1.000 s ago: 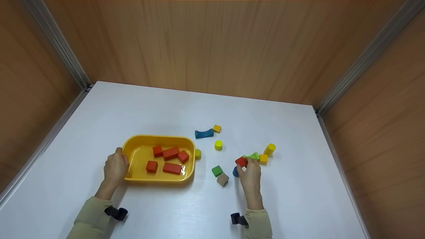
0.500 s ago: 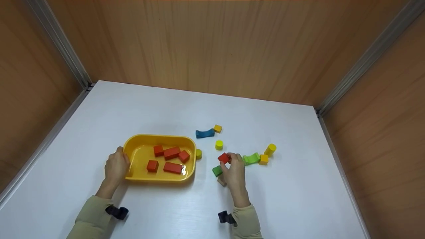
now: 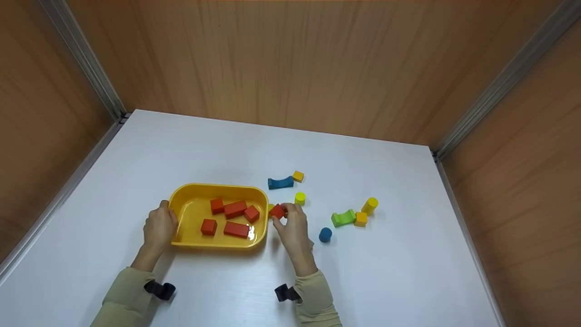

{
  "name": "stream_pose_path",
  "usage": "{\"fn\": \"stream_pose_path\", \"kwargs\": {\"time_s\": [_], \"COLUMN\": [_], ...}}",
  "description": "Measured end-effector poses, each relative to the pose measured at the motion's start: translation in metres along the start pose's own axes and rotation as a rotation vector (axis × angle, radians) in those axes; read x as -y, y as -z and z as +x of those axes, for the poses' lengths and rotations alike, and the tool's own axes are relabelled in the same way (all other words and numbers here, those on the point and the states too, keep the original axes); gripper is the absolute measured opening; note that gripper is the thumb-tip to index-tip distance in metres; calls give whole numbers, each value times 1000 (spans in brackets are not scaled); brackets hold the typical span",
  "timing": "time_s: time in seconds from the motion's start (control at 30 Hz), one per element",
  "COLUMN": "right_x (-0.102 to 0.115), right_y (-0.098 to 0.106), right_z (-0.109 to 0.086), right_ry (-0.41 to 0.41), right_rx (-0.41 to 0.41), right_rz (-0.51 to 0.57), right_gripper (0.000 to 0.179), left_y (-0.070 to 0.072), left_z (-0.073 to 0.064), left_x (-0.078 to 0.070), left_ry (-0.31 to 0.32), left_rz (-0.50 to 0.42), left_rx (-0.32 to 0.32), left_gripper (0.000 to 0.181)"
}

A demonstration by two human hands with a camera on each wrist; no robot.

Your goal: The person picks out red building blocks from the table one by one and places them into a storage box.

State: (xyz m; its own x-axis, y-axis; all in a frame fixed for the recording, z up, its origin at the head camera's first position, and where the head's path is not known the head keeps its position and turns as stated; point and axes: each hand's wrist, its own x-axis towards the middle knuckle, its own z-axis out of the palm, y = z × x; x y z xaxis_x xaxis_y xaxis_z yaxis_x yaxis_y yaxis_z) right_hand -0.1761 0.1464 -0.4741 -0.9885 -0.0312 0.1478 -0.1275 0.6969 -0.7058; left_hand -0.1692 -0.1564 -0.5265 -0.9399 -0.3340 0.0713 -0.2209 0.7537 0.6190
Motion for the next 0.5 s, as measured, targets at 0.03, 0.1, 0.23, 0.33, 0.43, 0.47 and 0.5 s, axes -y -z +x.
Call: {"fn": "stream_pose_path", "kwargs": {"time_s": [0.03,0.1,0.23,0.33,0.43,0.47,0.5], "right_x": [3,9,22,29,37,39,41], "right_y": [-3,-8,-18,-26,-34,-37,-39], "right_z": [1,2,3,3,4,4,4], "right_ry": [15,33,80,125,159,163,171], "right_rx": [7,25,48,44,49,55,62], "right_rz": [2,4,14,32,38,39,36], "right_gripper": [31,31,30,30,30,30,30], "left_y": [0,-1,-1,-2,-3,-3,-3], "left_z": [-1,-1,-2,-1,0,0,0], "left_x": [0,0,0,-1,-1,-1,-1], "left_ry": [-12,-25,-20,-9,-5,-4,-3], "left_rz": [-2,-3,-2,1,2,2,3], "left_rx": [-7,-18,-11,-5,-3,-3,-1], "left_gripper": [16,16,16,17,17,17,17]}}
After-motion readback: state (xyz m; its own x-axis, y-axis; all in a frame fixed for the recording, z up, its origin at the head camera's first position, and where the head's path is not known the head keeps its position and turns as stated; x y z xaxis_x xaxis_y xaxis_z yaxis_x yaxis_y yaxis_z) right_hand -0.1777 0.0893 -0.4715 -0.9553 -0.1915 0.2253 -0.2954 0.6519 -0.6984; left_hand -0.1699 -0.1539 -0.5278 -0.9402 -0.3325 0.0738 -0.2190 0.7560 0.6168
